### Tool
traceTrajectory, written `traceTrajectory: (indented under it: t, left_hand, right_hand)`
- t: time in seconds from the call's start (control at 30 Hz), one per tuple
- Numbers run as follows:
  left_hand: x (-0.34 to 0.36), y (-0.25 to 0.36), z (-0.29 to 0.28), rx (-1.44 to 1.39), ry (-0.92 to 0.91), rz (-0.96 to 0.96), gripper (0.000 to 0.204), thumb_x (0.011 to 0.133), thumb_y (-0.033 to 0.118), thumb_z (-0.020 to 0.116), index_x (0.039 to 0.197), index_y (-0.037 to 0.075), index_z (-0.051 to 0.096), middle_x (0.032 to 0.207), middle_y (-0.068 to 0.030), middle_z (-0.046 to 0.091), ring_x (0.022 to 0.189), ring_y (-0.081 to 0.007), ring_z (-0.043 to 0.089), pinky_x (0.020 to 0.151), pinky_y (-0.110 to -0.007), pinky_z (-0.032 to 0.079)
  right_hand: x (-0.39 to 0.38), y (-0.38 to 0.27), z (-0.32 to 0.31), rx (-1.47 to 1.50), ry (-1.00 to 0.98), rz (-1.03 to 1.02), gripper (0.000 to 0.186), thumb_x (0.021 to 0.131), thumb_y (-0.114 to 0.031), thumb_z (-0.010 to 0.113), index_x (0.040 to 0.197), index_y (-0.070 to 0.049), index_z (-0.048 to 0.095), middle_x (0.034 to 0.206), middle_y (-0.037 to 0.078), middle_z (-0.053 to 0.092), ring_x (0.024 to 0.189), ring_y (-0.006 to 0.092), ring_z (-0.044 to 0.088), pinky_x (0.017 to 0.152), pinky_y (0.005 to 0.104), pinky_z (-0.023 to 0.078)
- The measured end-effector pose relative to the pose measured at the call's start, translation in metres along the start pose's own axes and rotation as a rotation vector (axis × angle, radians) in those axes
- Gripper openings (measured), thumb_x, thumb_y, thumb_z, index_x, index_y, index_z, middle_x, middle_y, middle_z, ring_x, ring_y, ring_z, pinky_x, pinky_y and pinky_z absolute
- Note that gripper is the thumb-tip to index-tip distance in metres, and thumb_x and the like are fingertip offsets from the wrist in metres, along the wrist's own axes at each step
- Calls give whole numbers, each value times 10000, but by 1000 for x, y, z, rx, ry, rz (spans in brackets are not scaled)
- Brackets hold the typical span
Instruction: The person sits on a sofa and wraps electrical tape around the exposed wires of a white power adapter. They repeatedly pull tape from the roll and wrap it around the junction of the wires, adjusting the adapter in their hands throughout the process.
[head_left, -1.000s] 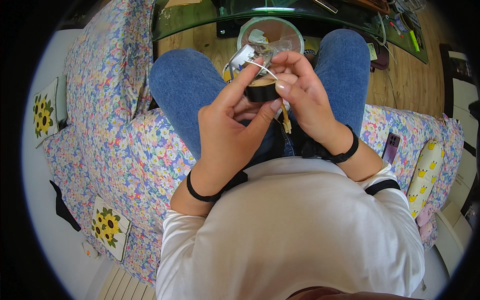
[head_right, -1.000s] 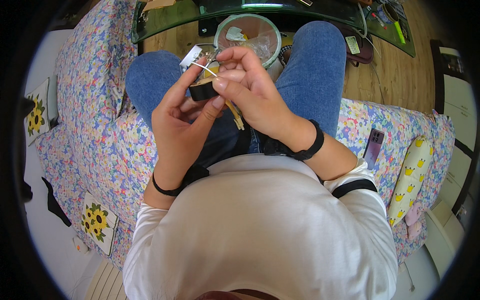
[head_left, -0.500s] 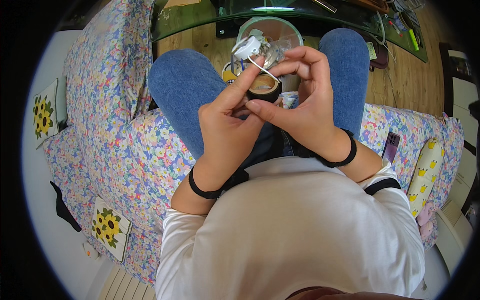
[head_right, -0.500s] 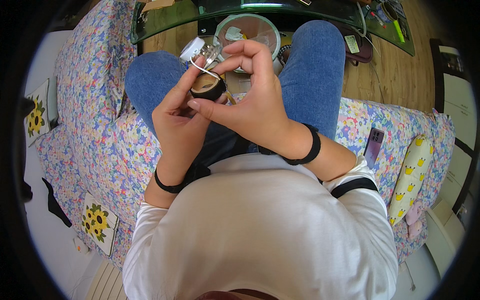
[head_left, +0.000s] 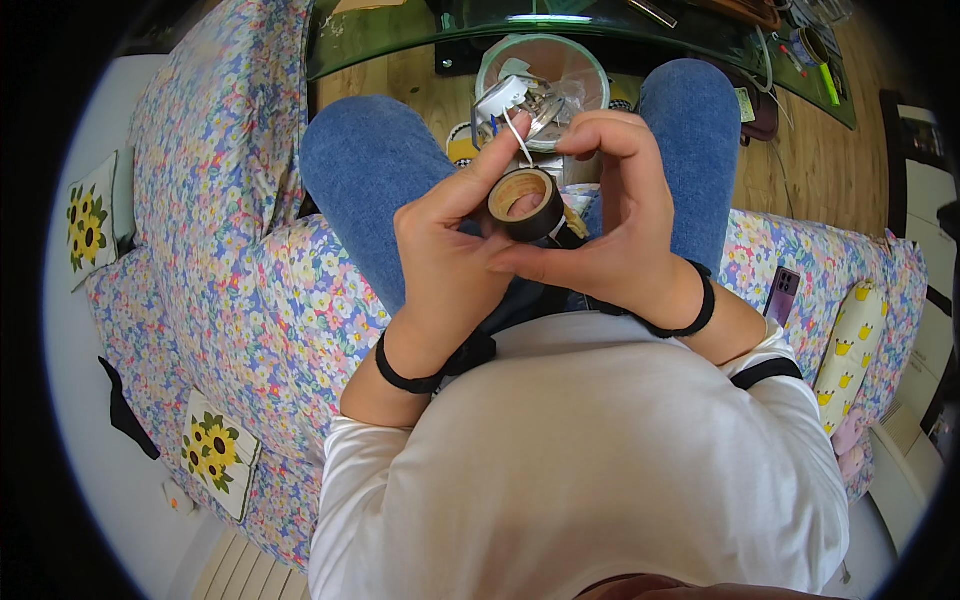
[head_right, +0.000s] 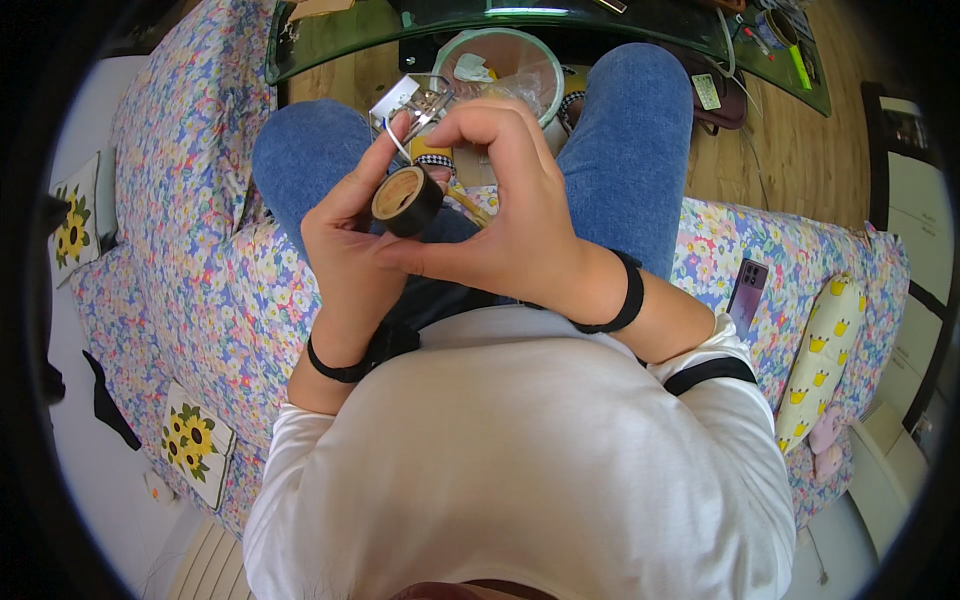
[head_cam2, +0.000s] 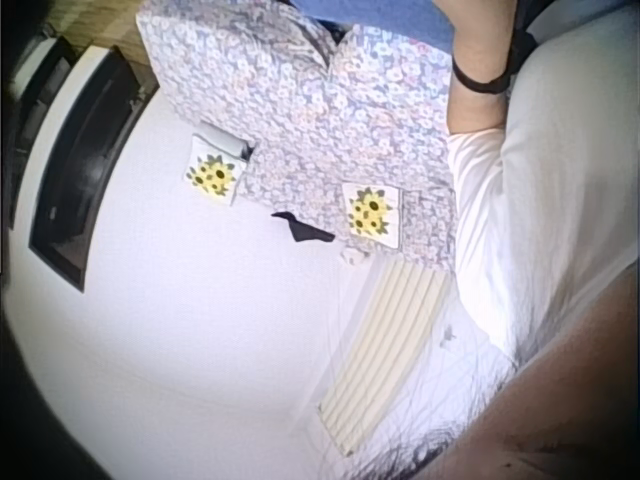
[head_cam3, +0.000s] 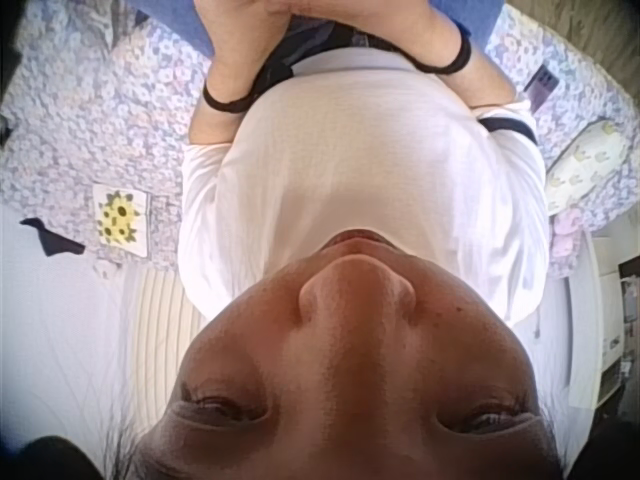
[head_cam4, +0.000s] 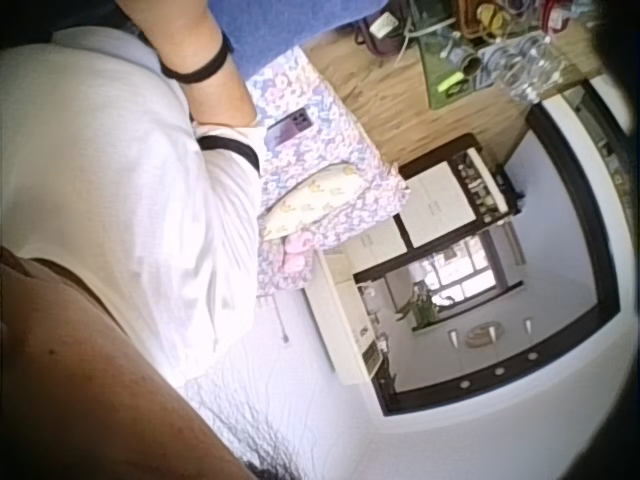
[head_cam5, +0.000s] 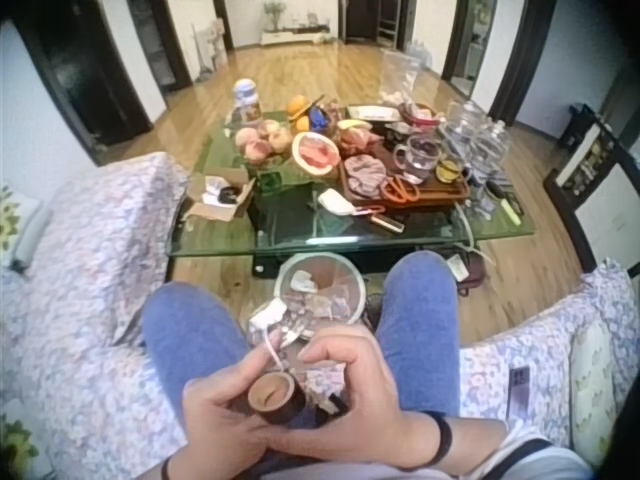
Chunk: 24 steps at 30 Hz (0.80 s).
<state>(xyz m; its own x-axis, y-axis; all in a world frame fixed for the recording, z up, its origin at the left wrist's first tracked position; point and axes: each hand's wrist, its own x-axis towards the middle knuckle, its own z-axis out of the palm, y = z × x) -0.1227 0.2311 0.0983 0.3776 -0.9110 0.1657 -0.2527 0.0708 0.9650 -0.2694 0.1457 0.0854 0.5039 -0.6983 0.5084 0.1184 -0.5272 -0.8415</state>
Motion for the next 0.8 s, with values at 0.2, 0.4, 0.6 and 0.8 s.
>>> traceTrajectory:
  t: [0.2, 0.4, 0.6, 0.8]
  left_hand:
    - [-1, -3, -5, 43, 46, -44, 610, 789, -88, 786, 1365, 103, 718, 889, -27, 723, 700, -53, 557, 612, -194, 449]
    - [-2, -4, -3, 82, 65, 25, 608, 776, -117, 764, 1345, 92, 728, 818, -25, 704, 681, -71, 558, 627, -223, 491]
    - [-4, 5, -8, 181, -20, 72, 585, 783, -112, 767, 1331, 90, 734, 801, -49, 720, 671, -132, 594, 640, -264, 522]
    - [-3, 11, -10, 40, -173, -42, 604, 793, -72, 810, 1362, 106, 715, 757, -47, 706, 678, -138, 581, 664, -270, 513]
  right_hand:
    - [-2, -1, -1, 261, 6, 120, 668, 775, -98, 910, 1332, -21, 550, 1195, 115, 704, 1144, 196, 691, 1032, 332, 524]
    - [10, -2, -16, -6, -129, -47, 389, 755, -47, 876, 1117, -53, 732, 1183, 126, 690, 955, 230, 697, 892, 329, 553]
    - [9, -7, -18, -49, -153, -28, 240, 820, -125, 871, 984, -31, 723, 1158, 99, 633, 861, 176, 658, 738, 288, 553]
    - [10, -4, -38, 52, -274, 112, 191, 833, -108, 812, 924, -38, 660, 1115, 98, 570, 941, 185, 567, 815, 287, 471]
